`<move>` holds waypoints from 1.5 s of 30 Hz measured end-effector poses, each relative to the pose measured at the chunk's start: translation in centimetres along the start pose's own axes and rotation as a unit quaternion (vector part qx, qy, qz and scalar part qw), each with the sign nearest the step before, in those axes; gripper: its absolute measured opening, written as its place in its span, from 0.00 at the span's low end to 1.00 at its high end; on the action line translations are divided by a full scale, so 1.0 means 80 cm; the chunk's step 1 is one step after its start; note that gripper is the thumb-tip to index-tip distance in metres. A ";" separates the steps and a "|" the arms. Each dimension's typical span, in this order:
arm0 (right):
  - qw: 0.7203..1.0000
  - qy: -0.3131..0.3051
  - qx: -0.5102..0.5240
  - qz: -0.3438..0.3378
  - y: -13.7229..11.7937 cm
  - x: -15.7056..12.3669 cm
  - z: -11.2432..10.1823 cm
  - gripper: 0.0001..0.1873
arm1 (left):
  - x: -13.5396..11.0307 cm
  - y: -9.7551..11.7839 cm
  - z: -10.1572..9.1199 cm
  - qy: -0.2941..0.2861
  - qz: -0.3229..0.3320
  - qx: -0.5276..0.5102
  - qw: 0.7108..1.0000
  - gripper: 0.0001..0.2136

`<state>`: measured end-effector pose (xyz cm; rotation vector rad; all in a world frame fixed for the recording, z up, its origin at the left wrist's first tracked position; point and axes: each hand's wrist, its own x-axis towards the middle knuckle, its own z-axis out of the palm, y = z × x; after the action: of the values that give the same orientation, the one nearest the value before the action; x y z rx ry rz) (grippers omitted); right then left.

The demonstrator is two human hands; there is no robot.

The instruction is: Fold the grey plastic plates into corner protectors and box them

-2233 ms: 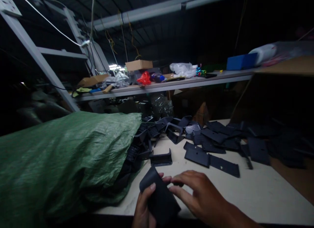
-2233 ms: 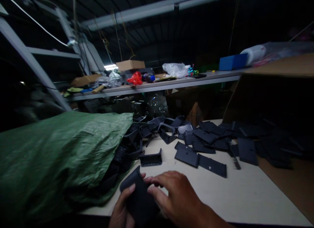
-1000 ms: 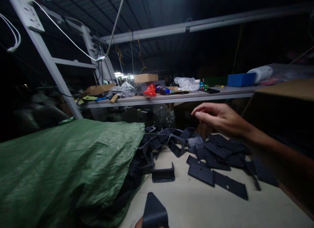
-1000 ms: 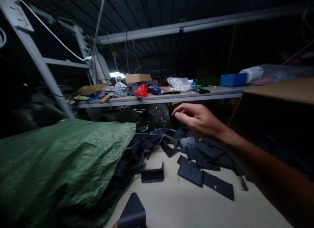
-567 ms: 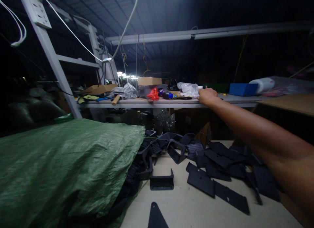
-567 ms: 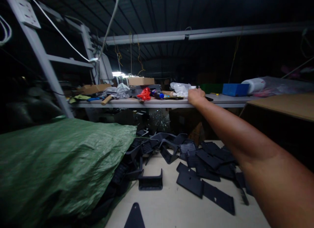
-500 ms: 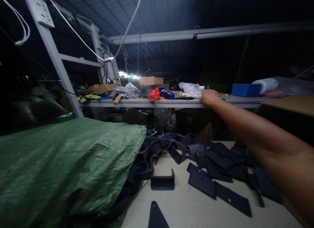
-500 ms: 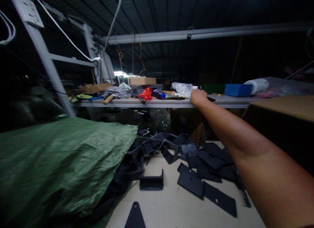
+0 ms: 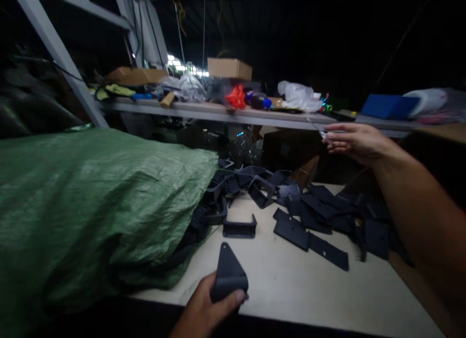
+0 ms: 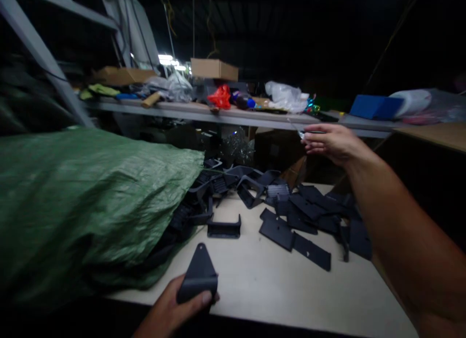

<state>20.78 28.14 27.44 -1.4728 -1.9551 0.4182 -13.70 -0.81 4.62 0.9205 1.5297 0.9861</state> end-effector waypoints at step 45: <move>0.959 -0.050 0.211 -0.182 -0.046 -0.360 0.245 0.15 | 0.021 -0.004 0.031 -0.039 0.411 0.138 0.900 0.13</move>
<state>9.79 2.42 6.41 -0.8186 -2.0026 0.6993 -11.51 0.93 3.43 1.8740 1.2198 1.2978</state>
